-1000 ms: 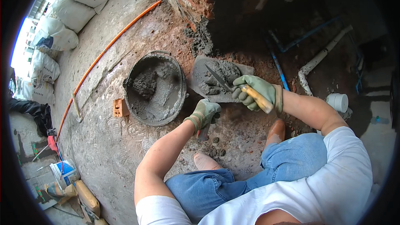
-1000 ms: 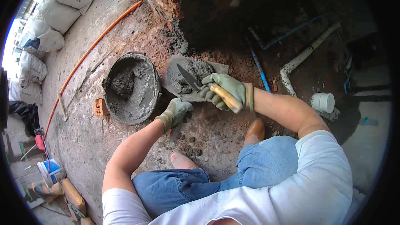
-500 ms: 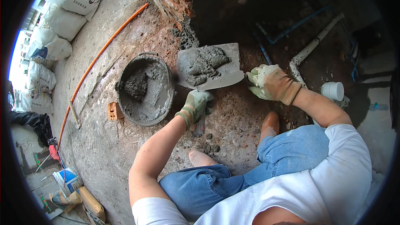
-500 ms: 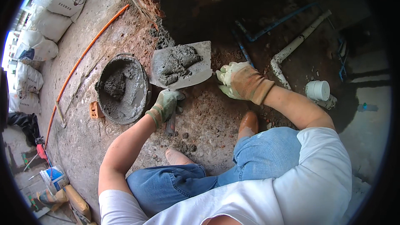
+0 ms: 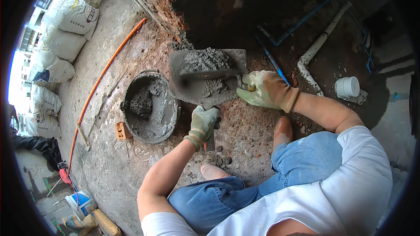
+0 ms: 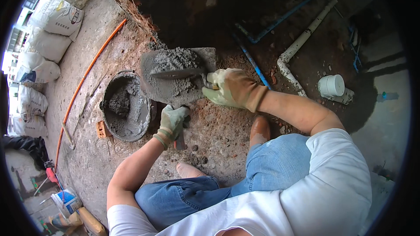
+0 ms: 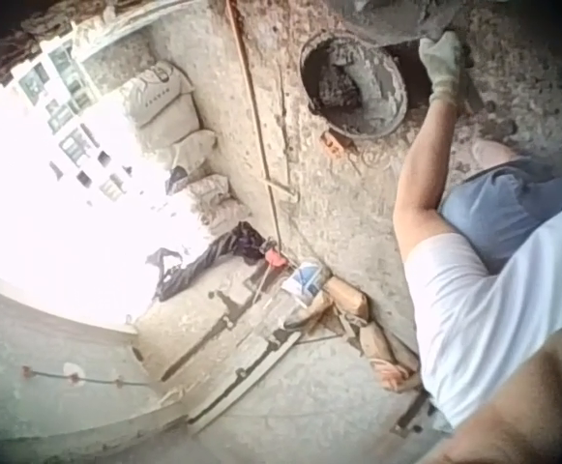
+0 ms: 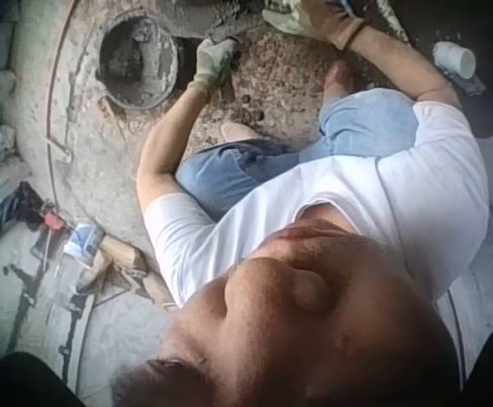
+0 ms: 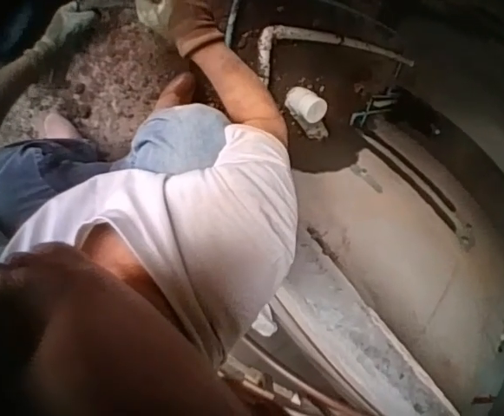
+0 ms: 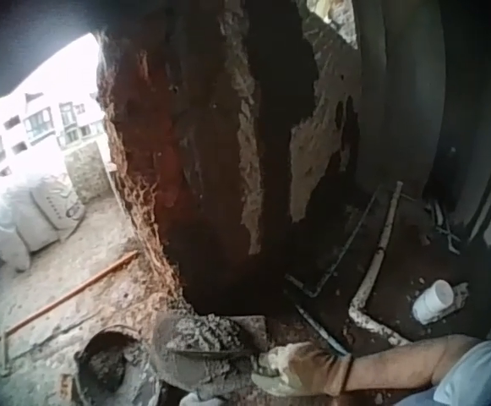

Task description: Apply wet cement plaster to a wall using a trowel and hawk.

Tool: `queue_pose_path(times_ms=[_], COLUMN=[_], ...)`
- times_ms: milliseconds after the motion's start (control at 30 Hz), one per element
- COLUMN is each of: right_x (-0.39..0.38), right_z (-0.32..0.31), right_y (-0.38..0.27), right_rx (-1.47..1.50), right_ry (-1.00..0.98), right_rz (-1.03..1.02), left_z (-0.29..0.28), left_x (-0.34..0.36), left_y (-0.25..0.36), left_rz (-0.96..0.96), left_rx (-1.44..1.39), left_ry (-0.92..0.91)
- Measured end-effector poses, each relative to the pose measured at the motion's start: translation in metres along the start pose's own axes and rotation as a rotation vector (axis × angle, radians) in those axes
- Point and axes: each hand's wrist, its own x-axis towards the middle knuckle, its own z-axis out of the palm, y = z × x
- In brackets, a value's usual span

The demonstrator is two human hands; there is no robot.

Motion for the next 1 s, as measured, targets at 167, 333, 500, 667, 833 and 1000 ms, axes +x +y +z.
queue_pose_path(times_ms=[167,333,500,667,833,1000], right_x=[-0.005,0.010,-0.002,-0.004,-0.016,-0.019], right_z=[-0.022,-0.011,0.026,0.000,0.001,-0.003], right_y=[0.034,0.010,0.006,0.015,0.044,0.062], right_rx=[-0.555,-0.313,0.759,0.216,-0.204,-0.279], right_ry=[0.186,0.273,0.021,0.200,0.282,0.355], right_rz=[-0.403,-0.446,0.235,0.073,-0.027,-0.072], left_z=[-0.023,-0.022,0.000,-0.019,-0.022,-0.022], left_x=[0.000,-0.013,0.004,0.004,0.006,0.007], left_y=[0.019,-0.033,-0.012,-0.022,-0.033,-0.030], left_rz=[0.038,0.140,-0.063,-0.095,-0.129,-0.125], left_rx=[0.101,0.413,0.185,0.226,0.288,0.249], left_ry=[0.002,0.039,-0.052,-0.061,-0.126,-0.140])
